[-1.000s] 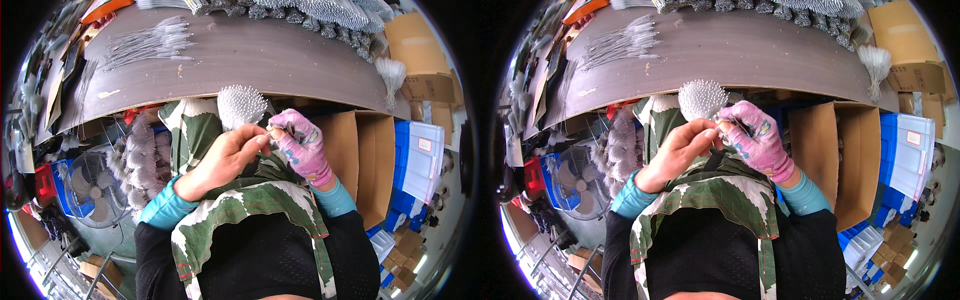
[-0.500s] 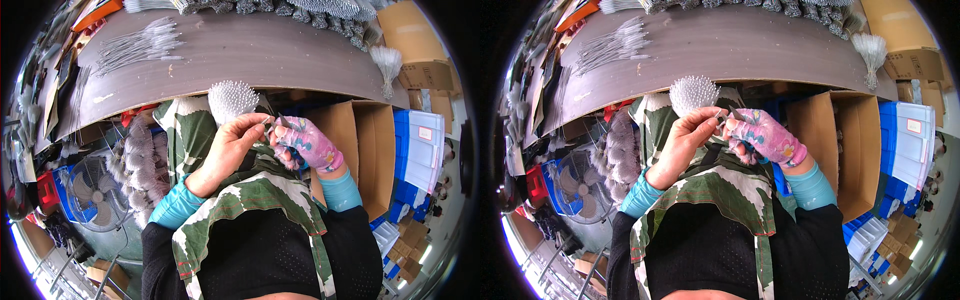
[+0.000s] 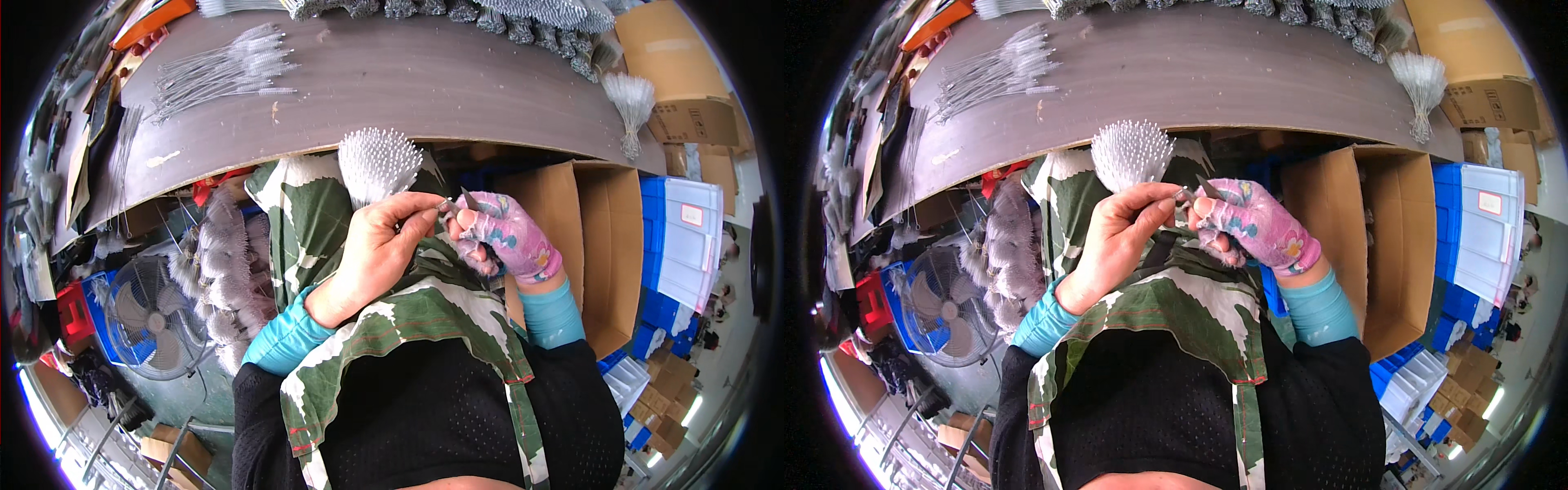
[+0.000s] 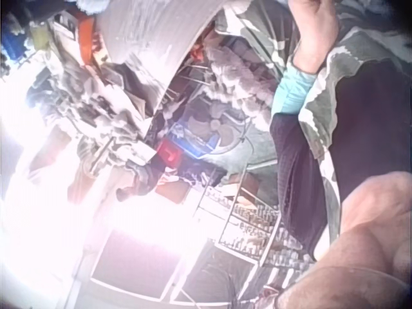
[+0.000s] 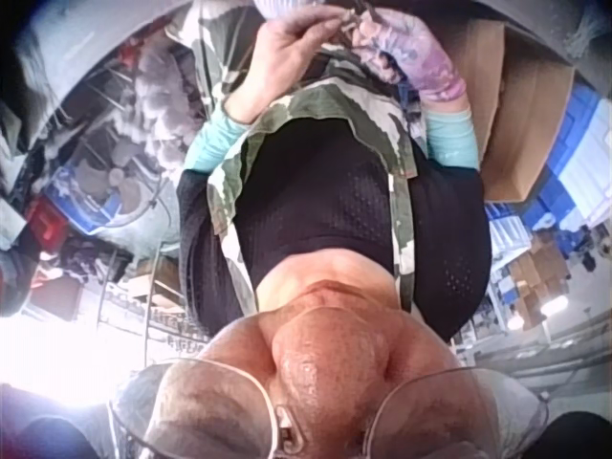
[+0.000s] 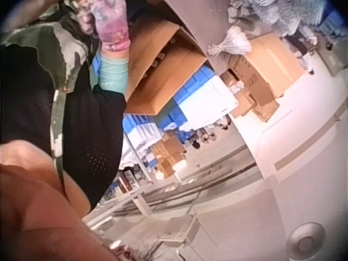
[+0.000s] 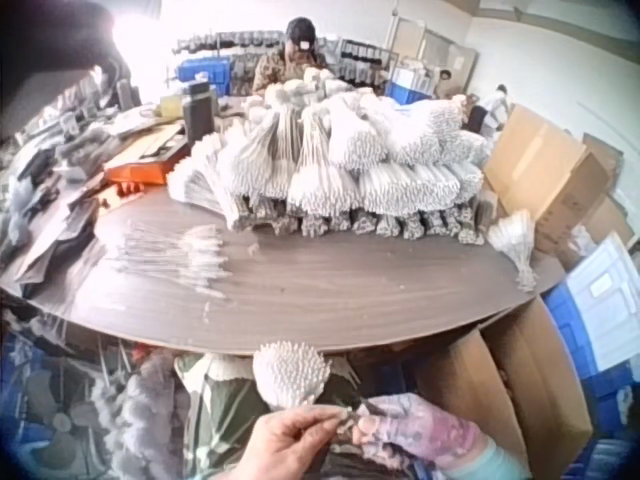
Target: The recorder is at a factory workbench, taking small white brush-like items from a pile, organizing them into bundles, trimming them with scissors, and placing them into a box.
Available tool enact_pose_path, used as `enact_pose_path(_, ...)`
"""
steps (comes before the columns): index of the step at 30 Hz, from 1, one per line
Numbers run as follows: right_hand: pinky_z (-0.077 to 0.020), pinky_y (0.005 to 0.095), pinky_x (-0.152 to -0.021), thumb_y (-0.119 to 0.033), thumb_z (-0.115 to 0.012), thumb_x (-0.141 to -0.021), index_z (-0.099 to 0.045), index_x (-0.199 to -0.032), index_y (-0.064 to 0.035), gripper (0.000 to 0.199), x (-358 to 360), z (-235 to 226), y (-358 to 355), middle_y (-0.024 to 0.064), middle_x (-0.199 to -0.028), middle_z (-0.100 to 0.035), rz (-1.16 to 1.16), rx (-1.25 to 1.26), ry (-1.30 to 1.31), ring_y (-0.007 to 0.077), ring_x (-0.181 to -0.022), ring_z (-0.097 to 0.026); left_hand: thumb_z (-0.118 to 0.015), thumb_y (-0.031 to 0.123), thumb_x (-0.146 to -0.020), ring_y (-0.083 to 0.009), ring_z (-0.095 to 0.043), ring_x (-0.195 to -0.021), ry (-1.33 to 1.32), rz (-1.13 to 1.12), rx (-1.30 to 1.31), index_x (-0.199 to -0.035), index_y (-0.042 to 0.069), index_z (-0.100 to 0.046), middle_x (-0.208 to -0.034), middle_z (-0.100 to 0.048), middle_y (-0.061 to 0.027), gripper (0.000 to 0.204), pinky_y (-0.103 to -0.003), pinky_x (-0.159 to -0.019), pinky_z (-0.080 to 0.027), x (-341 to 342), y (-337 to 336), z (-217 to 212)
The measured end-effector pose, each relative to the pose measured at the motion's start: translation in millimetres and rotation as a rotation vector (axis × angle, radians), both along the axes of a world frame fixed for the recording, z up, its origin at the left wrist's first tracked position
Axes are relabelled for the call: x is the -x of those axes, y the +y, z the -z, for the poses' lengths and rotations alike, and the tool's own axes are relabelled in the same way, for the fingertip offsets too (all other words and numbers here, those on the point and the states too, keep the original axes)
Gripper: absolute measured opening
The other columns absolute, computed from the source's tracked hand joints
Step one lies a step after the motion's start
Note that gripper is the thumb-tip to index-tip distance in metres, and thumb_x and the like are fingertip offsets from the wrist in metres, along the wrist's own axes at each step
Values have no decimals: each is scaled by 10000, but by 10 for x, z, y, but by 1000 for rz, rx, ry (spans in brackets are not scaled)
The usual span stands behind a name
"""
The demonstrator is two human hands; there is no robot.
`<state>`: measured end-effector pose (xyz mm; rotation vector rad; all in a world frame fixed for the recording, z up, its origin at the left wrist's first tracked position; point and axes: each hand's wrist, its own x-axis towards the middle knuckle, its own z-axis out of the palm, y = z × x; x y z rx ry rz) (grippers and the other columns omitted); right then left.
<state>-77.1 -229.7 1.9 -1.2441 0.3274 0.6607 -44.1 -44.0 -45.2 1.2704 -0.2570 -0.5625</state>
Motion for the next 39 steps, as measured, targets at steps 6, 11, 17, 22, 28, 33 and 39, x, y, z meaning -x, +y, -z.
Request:
enact_pose_path(6,-310,178,-374,-270,-501,-925,-568,-834,-58,240,37,203,-292,-31,-554,-459,213,-115,-77,45,-421,-409,-538,53,-897,-63,-536,-697,9,81,-102,-1037,-28,-623,-773,-616,-20,183,-214,-644,-457,-28,-28,-11)
enact_pose_path(11,-325,203,-387,-289,-469,-945,-504,-936,-85,207,122,484,-1617,-39,-569,-411,430,-591,-350,73,-463,-406,-556,84,-907,-61,-528,-727,222,127,-113,-1049,-37,-622,-840,-634,-12,198,-214,-696,-463,25,202,157)
enact_pose_path(17,-307,148,-395,-255,-584,-889,-590,-986,-43,233,-26,194,-269,7,-724,-563,344,60,-194,49,-524,-493,-550,83,-909,-58,-521,-725,191,113,-13,-1070,-45,-607,-901,-642,-25,213,-206,-699,-458,-6,85,39)
enact_pose_path(22,-368,169,-480,-138,-651,-820,-616,-938,-66,143,-71,80,78,-13,-771,-613,120,204,-177,29,-583,-503,-552,72,-906,-55,-522,-725,118,102,-100,-1069,-46,-605,-876,-635,-25,208,-201,-689,-458,15,106,17)
enact_pose_path(28,-355,170,-465,-174,-620,-851,-607,-943,-65,143,-50,62,129,-4,-773,-605,182,193,-161,35,-591,-503,-549,97,-903,-51,-532,-651,-40,103,-218,-1016,-25,-623,-747,-623,2,182,-203,-597,-448,32,74,28)
enact_pose_path(33,-341,158,-448,-200,-592,-879,-605,-974,-69,162,-43,143,86,-6,-779,-595,224,144,-116,33,-582,-508,-535,108,-910,-57,-519,-727,172,137,49,-1036,-19,-614,-840,-625,-4,196,-207,-685,-442,-9,64,55)
enact_pose_path(39,-341,159,-482,-320,-488,-945,-607,-1091,-66,316,-22,179,-24,-10,-794,-577,225,339,-208,33,-583,-473,-527,192,-930,-7,-412,-632,296,161,70,-1040,50,-637,-699,-519,56,211,-169,-527,-274,-42,59,-72)
